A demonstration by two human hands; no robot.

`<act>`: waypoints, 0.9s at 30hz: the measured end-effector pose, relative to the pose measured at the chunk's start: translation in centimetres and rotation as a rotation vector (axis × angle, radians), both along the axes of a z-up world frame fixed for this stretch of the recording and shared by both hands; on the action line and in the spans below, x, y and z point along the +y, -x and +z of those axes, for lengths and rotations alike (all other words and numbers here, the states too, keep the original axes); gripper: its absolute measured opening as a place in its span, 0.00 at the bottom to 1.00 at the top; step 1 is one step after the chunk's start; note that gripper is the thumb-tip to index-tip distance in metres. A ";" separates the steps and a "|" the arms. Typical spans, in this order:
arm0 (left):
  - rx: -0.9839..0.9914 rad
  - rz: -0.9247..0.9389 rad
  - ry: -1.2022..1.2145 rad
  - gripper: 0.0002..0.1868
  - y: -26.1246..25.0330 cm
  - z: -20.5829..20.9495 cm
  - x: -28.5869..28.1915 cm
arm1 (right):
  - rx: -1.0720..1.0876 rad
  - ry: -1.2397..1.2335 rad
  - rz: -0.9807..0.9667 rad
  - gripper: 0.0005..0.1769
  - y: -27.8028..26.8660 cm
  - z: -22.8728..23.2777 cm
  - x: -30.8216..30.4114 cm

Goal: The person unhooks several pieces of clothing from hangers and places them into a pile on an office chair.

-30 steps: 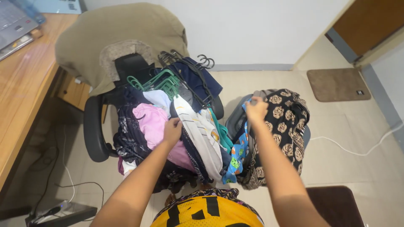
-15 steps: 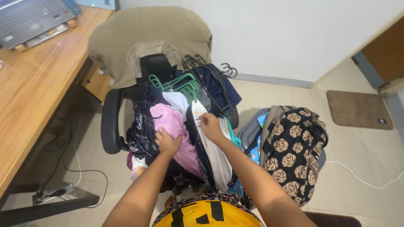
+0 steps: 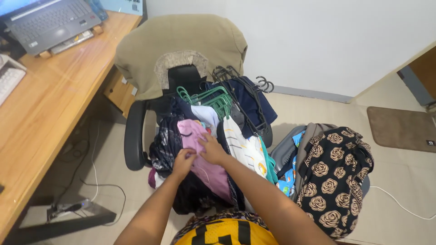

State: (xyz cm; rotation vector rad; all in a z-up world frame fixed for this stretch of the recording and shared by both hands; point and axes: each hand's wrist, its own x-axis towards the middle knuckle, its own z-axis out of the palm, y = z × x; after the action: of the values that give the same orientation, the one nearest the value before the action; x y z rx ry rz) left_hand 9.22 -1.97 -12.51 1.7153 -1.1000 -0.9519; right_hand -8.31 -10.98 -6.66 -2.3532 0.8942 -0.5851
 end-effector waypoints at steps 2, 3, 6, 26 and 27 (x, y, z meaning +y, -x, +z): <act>-0.271 0.117 -0.017 0.19 -1.6 -3.0 -0.8 | 0.028 -0.051 -0.034 0.33 0.0 0.7 0.6; -0.536 0.239 -0.033 0.17 -2.1 -4.3 -1.3 | -0.004 -0.055 -0.034 0.31 0.3 1.0 0.9; -0.371 0.180 -0.334 0.27 -3.5 -6.3 -3.4 | -0.035 -0.069 -0.045 0.29 0.9 1.9 1.4; 0.661 0.205 0.887 0.24 -11.7 32.4 -3.1 | 0.056 -0.005 -0.068 0.30 1.5 2.4 1.2; 0.707 0.099 0.904 0.24 -11.5 34.3 -2.1 | 0.097 -0.034 -0.094 0.29 1.2 2.8 1.1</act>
State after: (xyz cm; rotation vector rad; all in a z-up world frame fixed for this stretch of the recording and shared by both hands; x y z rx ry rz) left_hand 20.75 -4.09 21.81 0.6072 -0.7590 -0.7264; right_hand -9.51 -9.89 -3.83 -2.3359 1.0548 -0.4919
